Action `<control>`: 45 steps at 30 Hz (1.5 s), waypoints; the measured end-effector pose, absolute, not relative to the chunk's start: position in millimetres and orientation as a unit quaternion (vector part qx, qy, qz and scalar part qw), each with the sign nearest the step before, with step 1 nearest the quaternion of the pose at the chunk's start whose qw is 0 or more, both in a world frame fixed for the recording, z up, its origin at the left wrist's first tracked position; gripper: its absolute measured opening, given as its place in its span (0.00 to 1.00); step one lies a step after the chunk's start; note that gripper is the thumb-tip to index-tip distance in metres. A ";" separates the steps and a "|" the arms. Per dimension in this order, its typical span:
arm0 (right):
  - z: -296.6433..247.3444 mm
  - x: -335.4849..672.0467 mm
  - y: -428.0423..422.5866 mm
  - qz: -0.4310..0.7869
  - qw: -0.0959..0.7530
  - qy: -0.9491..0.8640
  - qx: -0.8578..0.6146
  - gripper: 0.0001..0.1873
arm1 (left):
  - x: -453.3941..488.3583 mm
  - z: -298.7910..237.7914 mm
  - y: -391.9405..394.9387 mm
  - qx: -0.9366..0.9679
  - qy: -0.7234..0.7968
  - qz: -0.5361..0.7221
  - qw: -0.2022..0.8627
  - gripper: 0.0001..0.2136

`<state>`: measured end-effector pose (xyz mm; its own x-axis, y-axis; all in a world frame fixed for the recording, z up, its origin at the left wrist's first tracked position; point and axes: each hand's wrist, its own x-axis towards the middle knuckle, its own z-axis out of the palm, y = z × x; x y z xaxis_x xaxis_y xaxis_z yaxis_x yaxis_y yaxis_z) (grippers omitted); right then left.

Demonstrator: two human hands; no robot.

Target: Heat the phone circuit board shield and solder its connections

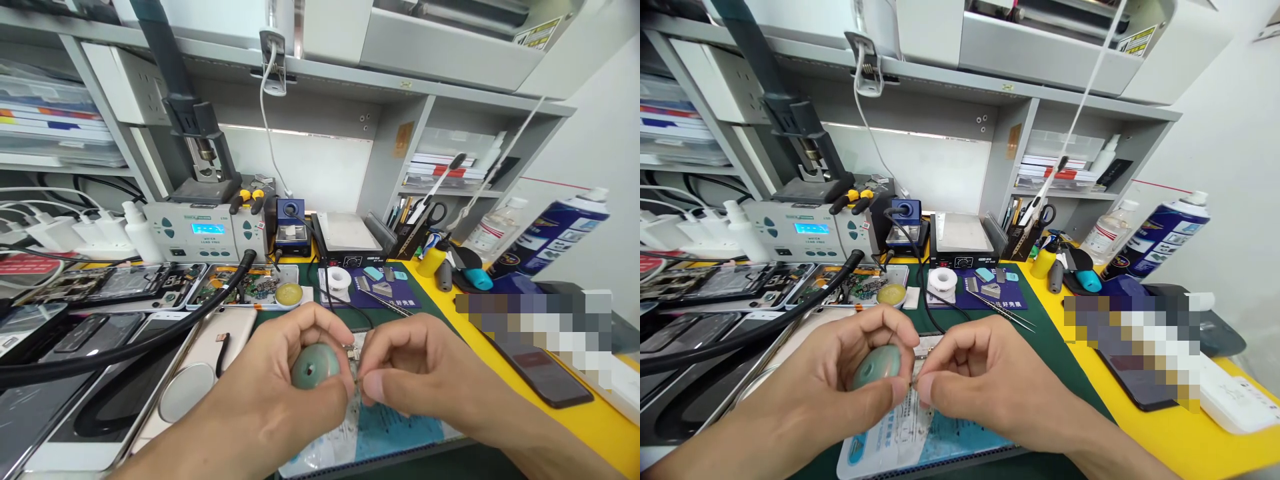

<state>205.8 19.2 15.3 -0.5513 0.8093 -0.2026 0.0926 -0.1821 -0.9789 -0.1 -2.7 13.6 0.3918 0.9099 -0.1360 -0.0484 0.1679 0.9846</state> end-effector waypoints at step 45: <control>7.5 207.2 17.8 0.555 0.323 -0.632 -0.433 0.06 | -8.5 6.1 0.7 0.473 0.373 0.336 0.724 0.22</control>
